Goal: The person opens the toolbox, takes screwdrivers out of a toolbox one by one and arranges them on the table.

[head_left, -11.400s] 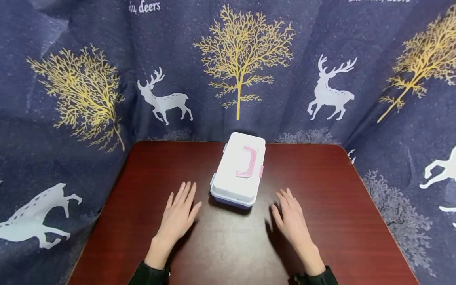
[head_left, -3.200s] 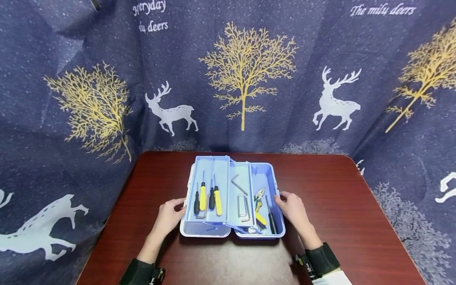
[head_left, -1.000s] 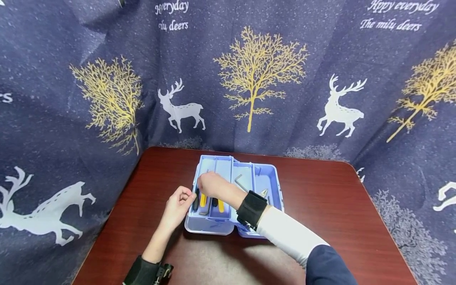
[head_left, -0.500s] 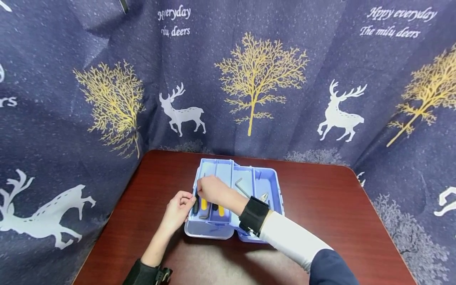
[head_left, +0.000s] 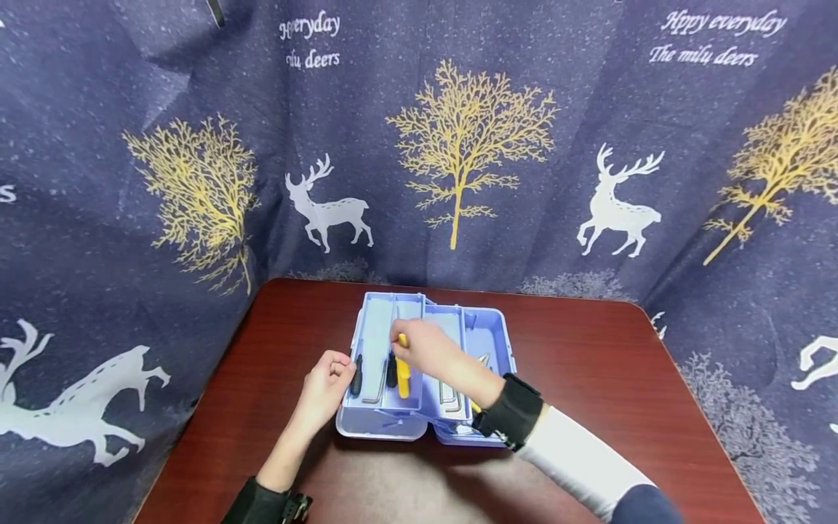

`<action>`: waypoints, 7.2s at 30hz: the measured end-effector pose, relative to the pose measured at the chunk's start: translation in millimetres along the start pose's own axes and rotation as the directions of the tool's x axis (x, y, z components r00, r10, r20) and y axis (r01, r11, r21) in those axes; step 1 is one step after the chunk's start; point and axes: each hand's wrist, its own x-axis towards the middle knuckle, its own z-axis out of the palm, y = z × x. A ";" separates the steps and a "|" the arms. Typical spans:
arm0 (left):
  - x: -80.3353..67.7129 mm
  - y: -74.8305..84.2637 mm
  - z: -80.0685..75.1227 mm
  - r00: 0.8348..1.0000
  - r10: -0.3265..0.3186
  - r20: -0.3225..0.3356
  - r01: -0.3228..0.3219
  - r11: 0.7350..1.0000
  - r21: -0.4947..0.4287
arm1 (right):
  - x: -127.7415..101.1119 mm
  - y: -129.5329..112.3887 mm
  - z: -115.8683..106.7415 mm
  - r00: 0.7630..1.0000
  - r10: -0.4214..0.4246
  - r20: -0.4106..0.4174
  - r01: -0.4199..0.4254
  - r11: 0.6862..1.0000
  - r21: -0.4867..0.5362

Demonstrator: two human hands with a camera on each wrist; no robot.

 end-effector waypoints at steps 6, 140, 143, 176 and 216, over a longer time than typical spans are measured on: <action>0.3 -1.9 2.9 0.999 0.023 -0.025 -0.023 0.999 0.029 | -34.7 35.7 -26.3 0.991 0.101 -0.083 -0.101 0.995 0.005; -8.0 -11.1 -19.2 0.980 -0.045 0.193 0.090 0.968 -0.233 | 23.8 -25.8 14.0 0.928 -0.285 0.242 0.313 0.946 -0.088; -8.0 -11.1 -18.3 0.981 -0.047 0.190 0.091 0.969 -0.230 | 27.5 -28.6 19.2 0.924 -0.280 0.259 0.309 0.948 -0.079; -9.2 -8.5 -14.7 0.982 -0.060 0.182 0.105 0.963 -0.249 | 34.5 -34.4 32.3 0.906 -0.142 0.399 0.211 0.968 -0.134; -11.4 -9.6 -9.5 0.986 -0.092 0.141 0.124 0.962 -0.242 | -19.7 22.5 -12.3 0.986 -0.118 0.119 0.106 0.989 0.101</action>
